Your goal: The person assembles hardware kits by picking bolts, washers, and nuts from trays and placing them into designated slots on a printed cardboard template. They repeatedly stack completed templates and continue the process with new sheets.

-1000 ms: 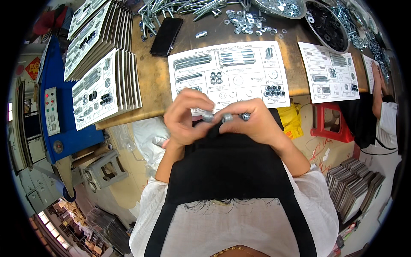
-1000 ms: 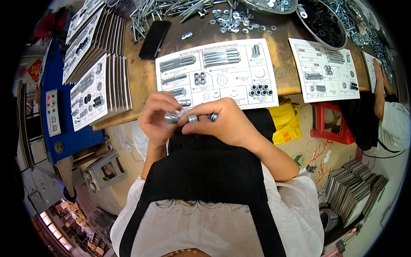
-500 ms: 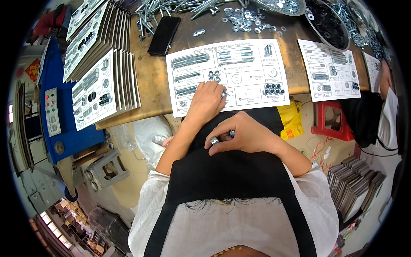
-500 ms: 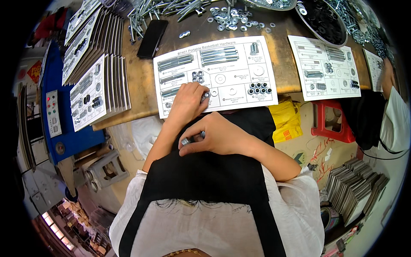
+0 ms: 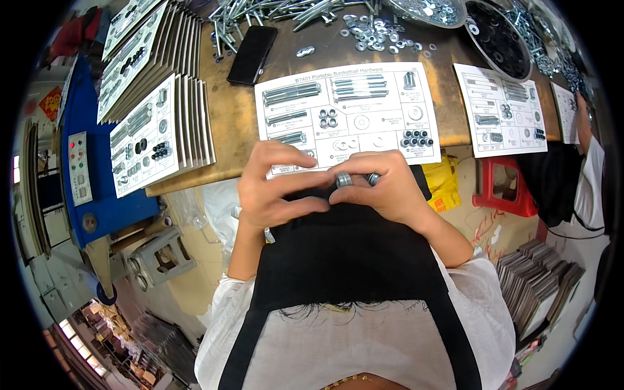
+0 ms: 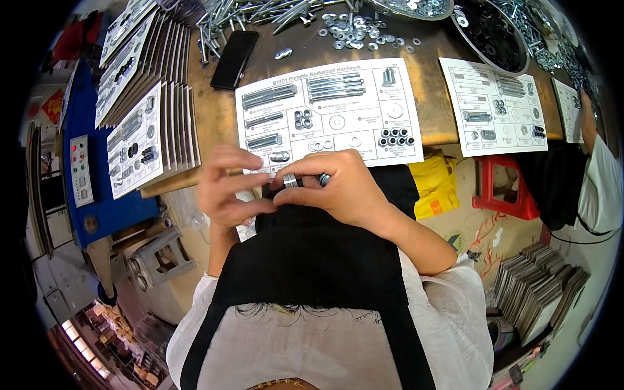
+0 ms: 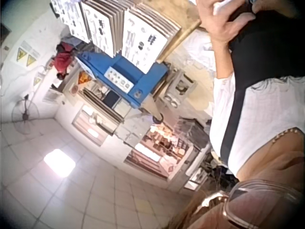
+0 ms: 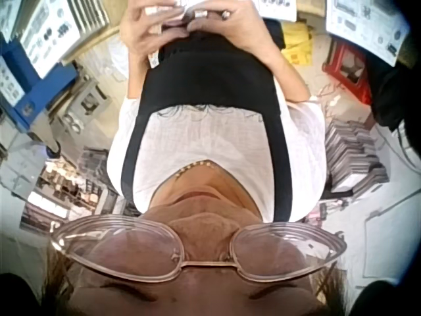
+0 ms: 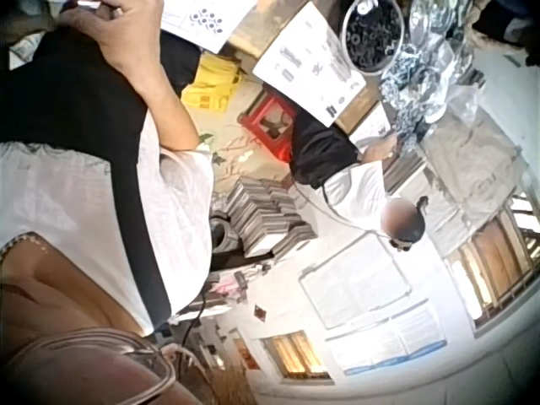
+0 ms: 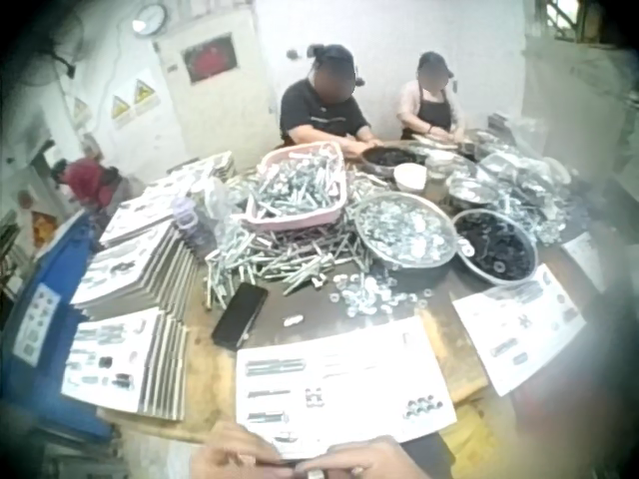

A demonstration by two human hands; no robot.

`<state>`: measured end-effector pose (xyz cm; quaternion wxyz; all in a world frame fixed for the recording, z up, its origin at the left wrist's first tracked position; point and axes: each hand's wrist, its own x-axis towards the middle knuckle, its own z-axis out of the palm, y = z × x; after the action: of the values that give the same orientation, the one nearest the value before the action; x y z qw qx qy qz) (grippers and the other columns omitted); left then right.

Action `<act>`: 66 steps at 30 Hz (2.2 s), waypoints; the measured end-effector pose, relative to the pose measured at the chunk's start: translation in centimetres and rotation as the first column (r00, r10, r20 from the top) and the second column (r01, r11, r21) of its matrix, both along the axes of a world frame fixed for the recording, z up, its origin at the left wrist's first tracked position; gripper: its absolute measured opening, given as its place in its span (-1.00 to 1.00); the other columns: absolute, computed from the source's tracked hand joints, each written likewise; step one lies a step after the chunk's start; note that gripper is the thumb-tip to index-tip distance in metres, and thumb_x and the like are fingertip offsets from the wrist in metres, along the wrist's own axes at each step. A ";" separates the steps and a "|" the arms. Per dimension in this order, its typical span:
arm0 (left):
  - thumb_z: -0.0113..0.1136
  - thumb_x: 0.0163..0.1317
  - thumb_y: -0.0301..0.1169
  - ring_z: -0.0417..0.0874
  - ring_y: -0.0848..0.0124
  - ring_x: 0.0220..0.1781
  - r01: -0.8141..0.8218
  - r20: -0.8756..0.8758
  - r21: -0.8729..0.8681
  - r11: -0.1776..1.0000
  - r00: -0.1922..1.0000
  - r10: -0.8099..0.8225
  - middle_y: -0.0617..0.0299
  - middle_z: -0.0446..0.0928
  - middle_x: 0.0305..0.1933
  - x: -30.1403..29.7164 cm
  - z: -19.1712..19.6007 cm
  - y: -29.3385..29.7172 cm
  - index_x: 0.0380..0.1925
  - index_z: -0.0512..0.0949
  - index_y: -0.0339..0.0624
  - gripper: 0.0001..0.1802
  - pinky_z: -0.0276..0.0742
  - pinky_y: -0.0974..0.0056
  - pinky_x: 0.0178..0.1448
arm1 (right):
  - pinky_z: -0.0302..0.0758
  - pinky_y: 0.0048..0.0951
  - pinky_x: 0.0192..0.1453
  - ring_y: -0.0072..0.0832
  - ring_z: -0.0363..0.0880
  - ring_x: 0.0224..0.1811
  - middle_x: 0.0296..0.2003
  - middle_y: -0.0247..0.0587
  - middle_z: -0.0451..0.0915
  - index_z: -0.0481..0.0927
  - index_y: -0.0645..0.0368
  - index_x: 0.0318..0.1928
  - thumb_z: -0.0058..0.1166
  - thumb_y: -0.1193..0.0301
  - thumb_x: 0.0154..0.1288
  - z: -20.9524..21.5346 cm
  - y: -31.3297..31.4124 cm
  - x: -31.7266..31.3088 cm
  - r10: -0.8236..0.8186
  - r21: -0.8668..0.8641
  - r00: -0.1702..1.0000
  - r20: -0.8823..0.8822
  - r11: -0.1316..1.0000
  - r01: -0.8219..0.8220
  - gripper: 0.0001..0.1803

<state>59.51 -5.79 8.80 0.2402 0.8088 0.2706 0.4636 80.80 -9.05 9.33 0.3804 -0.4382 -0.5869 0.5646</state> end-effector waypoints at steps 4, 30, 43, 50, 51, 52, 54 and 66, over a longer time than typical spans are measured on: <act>0.54 -0.26 -0.37 0.60 0.36 -0.23 -0.073 -0.099 0.205 0.976 0.991 0.095 0.34 0.60 -0.22 0.4 -0.2 -0.7 -0.28 0.72 -0.04 -0.60 0.43 0.27 -0.13 | 0.30 -0.56 -0.46 -0.66 0.31 -0.58 -0.61 -0.34 0.50 0.74 0.17 -0.18 0.43 0.43 0.04 -0.3 0.0 -0.7 0.005 0.090 1.000 0.029 0.996 -0.007 -0.72; 0.39 -0.11 -0.50 0.59 0.22 -0.19 -0.066 -0.161 -0.341 0.938 0.987 0.011 0.15 0.60 -0.30 0.4 -4.3 2.0 -0.27 0.64 -0.23 -0.70 0.45 0.24 -0.07 | 0.28 -0.58 -0.42 -0.68 0.31 -0.58 -0.57 -0.40 0.56 0.78 0.05 -0.27 0.44 0.35 0.03 -0.3 -0.5 -1.3 0.323 -0.052 0.945 -0.051 0.944 -0.326 -0.79; 0.32 0.03 -0.41 0.51 0.15 -0.12 -0.152 -0.667 -0.071 0.986 0.742 0.067 0.12 0.52 -0.25 2.7 -9.7 2.2 -0.20 0.58 -0.17 -0.71 0.37 0.16 0.06 | 0.30 -0.59 -0.45 -0.66 0.33 -0.59 -0.51 -0.40 0.64 0.77 0.08 -0.31 0.43 0.31 0.03 -1.2 -0.7 -1.2 0.366 -0.122 0.930 -0.032 0.922 -0.367 -0.80; 0.34 -0.02 -0.47 0.60 0.18 -0.17 -0.028 -0.161 -0.466 0.884 0.985 -0.054 0.13 0.59 -0.26 0.0 -5.8 3.0 -0.28 0.67 -0.16 -0.77 0.45 0.19 -0.05 | 0.26 -0.52 -0.47 -0.63 0.31 -0.60 -0.63 -0.40 0.46 0.77 0.05 -0.29 0.48 0.34 -0.09 -0.3 -0.3 -0.9 0.156 0.128 0.985 0.075 0.978 -0.165 -0.73; 0.35 -0.03 -0.48 0.61 0.19 -0.19 0.073 0.078 -0.524 0.849 0.996 -0.038 0.14 0.60 -0.27 -0.7 -4.6 2.8 -0.30 0.70 -0.14 -0.78 0.47 0.21 -0.08 | 0.25 -0.51 -0.47 -0.62 0.30 -0.60 -0.65 -0.40 0.42 0.76 0.05 -0.29 0.49 0.35 -0.11 0.0 -0.2 -0.7 0.103 0.192 0.990 0.095 0.974 -0.120 -0.71; 0.39 -0.08 -0.46 0.62 0.23 -0.21 0.094 0.114 -0.389 0.916 0.992 -0.054 0.19 0.61 -0.27 -1.1 -3.4 2.0 -0.31 0.72 -0.11 -0.76 0.47 0.23 -0.11 | 0.24 -0.49 -0.48 -0.58 0.29 -0.61 -0.66 -0.39 0.39 0.76 0.05 -0.28 0.49 0.36 -0.14 0.1 -0.3 -0.6 0.064 0.205 0.994 0.083 0.976 -0.080 -0.69; 0.45 -0.16 -0.41 0.63 0.30 -0.24 0.068 0.054 -0.123 0.990 0.997 -0.062 0.27 0.62 -0.26 -1.0 -1.3 0.8 -0.32 0.74 -0.06 -0.71 0.48 0.27 -0.14 | 0.27 -0.47 -0.48 -0.54 0.35 -0.61 -0.64 -0.37 0.45 0.75 0.09 -0.30 0.48 0.32 -0.07 0.0 -0.1 -0.5 0.029 0.229 0.994 0.101 0.972 -0.051 -0.73; 0.56 -0.35 -0.46 0.57 0.35 -0.25 -0.140 0.050 -0.091 0.986 0.988 0.145 0.26 0.58 -0.33 0.2 0.2 -0.6 -0.32 0.74 -0.12 -0.57 0.45 0.28 -0.22 | 0.46 -0.48 -0.02 -0.45 0.55 -0.08 -0.04 -0.12 0.55 0.33 0.38 0.31 -0.36 0.15 0.59 -3.6 1.0 -0.5 -0.389 -0.497 0.314 -0.866 0.733 -0.464 -0.43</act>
<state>59.69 -6.36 9.00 0.2490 0.7627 0.3410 0.4898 80.34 -8.04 5.71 0.4447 -0.1102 -0.0079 0.8888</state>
